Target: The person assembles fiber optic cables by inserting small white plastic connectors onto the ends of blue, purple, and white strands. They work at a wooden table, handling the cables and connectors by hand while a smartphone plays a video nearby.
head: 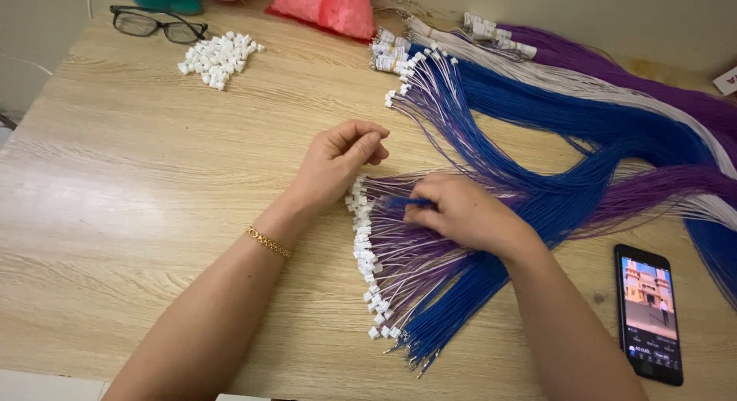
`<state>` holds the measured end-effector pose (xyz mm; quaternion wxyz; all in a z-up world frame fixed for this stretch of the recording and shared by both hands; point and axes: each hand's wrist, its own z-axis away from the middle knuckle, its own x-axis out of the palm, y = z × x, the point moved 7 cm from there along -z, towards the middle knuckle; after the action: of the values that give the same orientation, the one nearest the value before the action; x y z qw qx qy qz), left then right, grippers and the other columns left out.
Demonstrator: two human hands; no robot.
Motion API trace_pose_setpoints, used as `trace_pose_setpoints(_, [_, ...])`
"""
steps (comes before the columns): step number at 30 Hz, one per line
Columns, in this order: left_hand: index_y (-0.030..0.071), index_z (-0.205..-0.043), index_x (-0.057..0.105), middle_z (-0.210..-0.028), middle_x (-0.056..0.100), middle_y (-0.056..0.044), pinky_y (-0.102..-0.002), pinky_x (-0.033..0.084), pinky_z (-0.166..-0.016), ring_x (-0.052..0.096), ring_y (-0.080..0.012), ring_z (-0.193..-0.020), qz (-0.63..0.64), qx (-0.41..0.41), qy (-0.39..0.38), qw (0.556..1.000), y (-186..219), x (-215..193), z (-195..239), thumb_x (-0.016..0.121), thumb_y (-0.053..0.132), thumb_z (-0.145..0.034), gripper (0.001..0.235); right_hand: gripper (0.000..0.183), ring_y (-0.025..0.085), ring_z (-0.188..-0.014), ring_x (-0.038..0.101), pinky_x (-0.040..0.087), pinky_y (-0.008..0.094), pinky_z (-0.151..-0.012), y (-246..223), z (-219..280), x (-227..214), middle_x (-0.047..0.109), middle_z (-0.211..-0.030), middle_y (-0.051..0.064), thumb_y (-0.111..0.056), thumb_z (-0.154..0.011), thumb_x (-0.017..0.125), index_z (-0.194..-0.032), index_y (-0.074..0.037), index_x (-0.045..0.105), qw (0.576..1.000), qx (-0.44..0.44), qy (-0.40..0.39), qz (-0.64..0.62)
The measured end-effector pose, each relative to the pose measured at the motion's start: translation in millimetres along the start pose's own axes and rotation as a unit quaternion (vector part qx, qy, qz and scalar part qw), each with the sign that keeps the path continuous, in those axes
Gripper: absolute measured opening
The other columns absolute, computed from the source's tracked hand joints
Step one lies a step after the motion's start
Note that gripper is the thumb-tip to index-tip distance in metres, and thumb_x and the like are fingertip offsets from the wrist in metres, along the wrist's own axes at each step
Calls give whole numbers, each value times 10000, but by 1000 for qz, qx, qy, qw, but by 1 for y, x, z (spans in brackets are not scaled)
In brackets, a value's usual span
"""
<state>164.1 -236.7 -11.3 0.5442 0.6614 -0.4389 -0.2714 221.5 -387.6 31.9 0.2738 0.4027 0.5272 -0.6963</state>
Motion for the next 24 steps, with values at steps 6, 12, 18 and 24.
trace_pose_setpoints(6, [94, -1108, 695, -868, 707, -72, -295, 525, -789, 637, -136, -822, -86, 6, -16, 996, 5, -7, -1, 599, 217, -971, 208, 101, 213, -785, 642, 511, 344, -737, 11, 4, -26, 690, -766, 94, -151, -878, 672, -896, -54, 692, 982, 37, 103, -154])
trace_pose_setpoints(12, [107, -1048, 733, -1016, 686, -160, -445, 509, -854, 655, -369, -972, -438, 31, -87, 894, 10, -13, -5, 524, 358, -977, 334, 109, 86, -630, 507, 436, 233, -565, 36, -13, -38, 580, -673, -12, -161, -936, 679, -894, -61, 679, 929, 40, 197, -310])
trace_pose_setpoints(18, [120, -971, 758, -1072, 685, -124, -425, 506, -890, 639, -364, -1011, -516, 6, -188, 836, 4, -5, -4, 485, 373, -962, 372, 85, 46, -495, 478, 374, 166, -443, 52, -28, -25, 536, -607, -3, -102, -896, 685, -874, -30, 647, 896, 60, 230, -376])
trace_pose_setpoints(24, [53, -1052, 719, -1131, 669, -182, -482, 484, -944, 612, -412, -1074, -443, -108, -238, 857, 25, -2, 4, 516, 329, -923, 366, 86, 46, -548, 483, 353, 174, -485, 67, -42, -13, 577, -628, -12, -125, -854, 745, -873, -51, 706, 890, 64, 238, -384])
